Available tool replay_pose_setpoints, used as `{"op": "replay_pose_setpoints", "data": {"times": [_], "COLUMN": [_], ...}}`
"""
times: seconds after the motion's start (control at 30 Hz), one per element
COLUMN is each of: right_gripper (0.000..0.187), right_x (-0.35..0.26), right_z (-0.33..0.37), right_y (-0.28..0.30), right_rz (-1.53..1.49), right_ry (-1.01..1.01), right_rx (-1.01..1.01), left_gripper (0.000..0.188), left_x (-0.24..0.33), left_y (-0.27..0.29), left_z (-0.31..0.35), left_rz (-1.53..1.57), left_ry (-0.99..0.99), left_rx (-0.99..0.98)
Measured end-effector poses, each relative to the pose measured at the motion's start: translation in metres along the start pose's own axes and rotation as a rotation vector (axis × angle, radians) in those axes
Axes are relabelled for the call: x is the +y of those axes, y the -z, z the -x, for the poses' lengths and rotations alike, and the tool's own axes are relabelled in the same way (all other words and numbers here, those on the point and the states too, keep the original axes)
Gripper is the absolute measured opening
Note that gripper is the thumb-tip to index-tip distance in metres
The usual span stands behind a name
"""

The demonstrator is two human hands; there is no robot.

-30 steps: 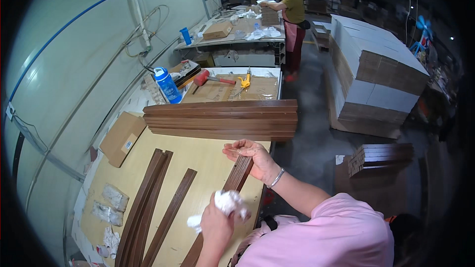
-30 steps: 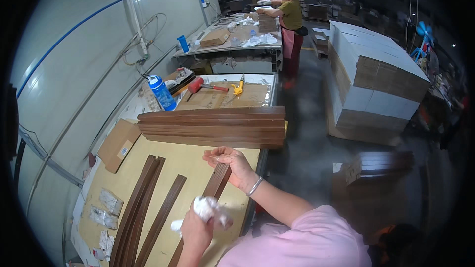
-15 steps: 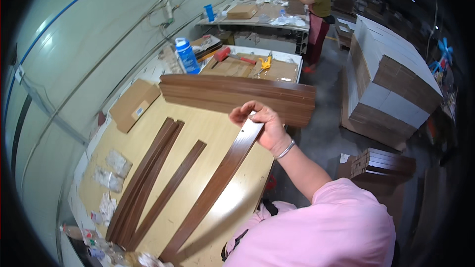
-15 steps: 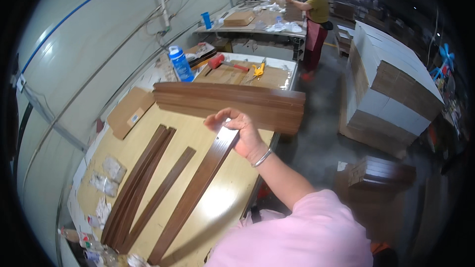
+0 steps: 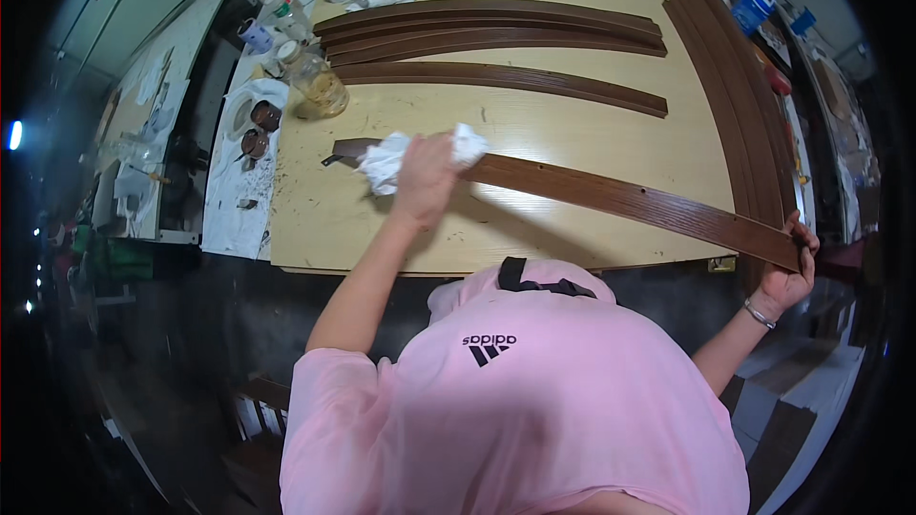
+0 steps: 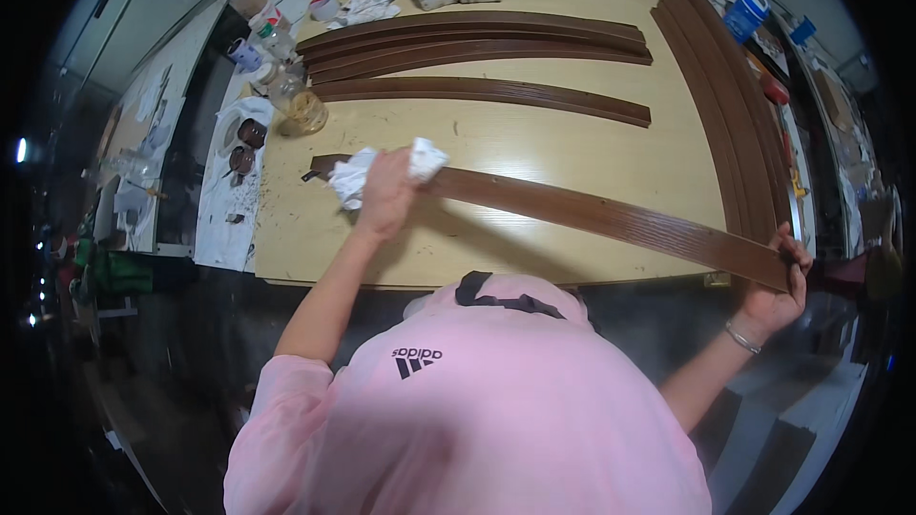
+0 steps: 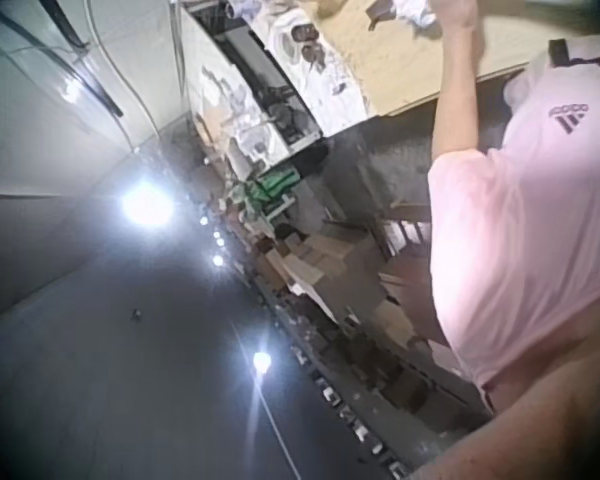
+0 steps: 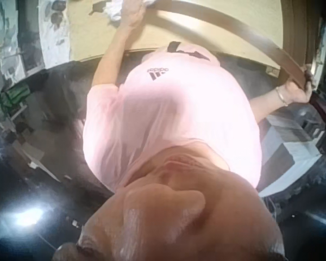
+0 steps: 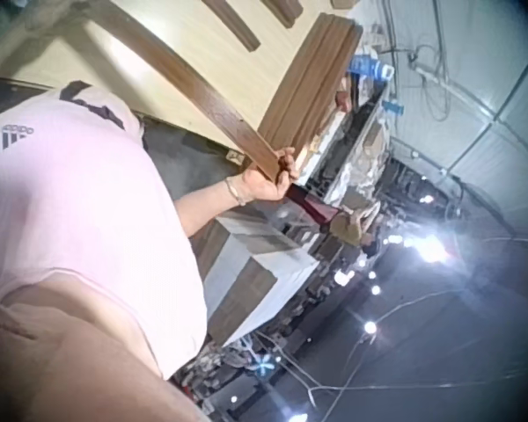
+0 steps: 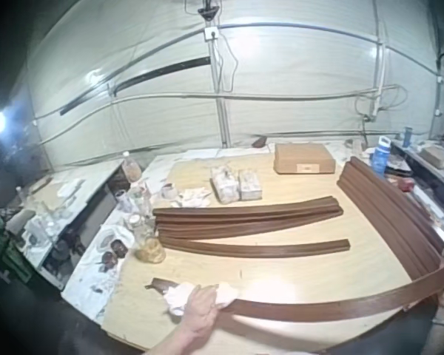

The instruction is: The person cleans and finishes wooden boards by wiping them with a cloth, applying liquid from a bottle to the cloth, and scraping the edges with a metal blade.

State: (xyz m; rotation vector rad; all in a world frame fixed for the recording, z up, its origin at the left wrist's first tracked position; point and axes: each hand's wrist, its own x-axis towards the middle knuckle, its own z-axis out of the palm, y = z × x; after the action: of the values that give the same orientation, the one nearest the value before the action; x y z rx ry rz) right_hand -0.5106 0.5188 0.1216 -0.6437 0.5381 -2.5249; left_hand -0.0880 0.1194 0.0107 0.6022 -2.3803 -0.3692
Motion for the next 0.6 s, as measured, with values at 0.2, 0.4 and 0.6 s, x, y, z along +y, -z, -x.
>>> {"op": "replay_pose_setpoints", "data": {"times": [0.2, 0.4, 0.6], "right_gripper": [0.014, 0.014, 0.021], "right_x": [0.001, -0.006, -0.009], "right_z": [-0.010, -0.010, -0.024], "right_y": [-0.006, -0.016, -0.035], "right_rz": [0.110, 0.123, 0.046], "right_ry": [0.044, 0.041, 0.126], "right_rx": [0.029, -0.073, -0.165], "left_gripper": [0.028, 0.026, 0.022], "left_x": [-0.183, -0.115, -0.122], "left_y": [0.046, 0.071, 0.017], "left_z": [0.075, 0.009, 0.043], "left_rz": [0.038, 0.041, 0.133], "left_ry": [0.637, 0.902, 0.369], "left_rx": [0.140, 0.151, 0.377]}}
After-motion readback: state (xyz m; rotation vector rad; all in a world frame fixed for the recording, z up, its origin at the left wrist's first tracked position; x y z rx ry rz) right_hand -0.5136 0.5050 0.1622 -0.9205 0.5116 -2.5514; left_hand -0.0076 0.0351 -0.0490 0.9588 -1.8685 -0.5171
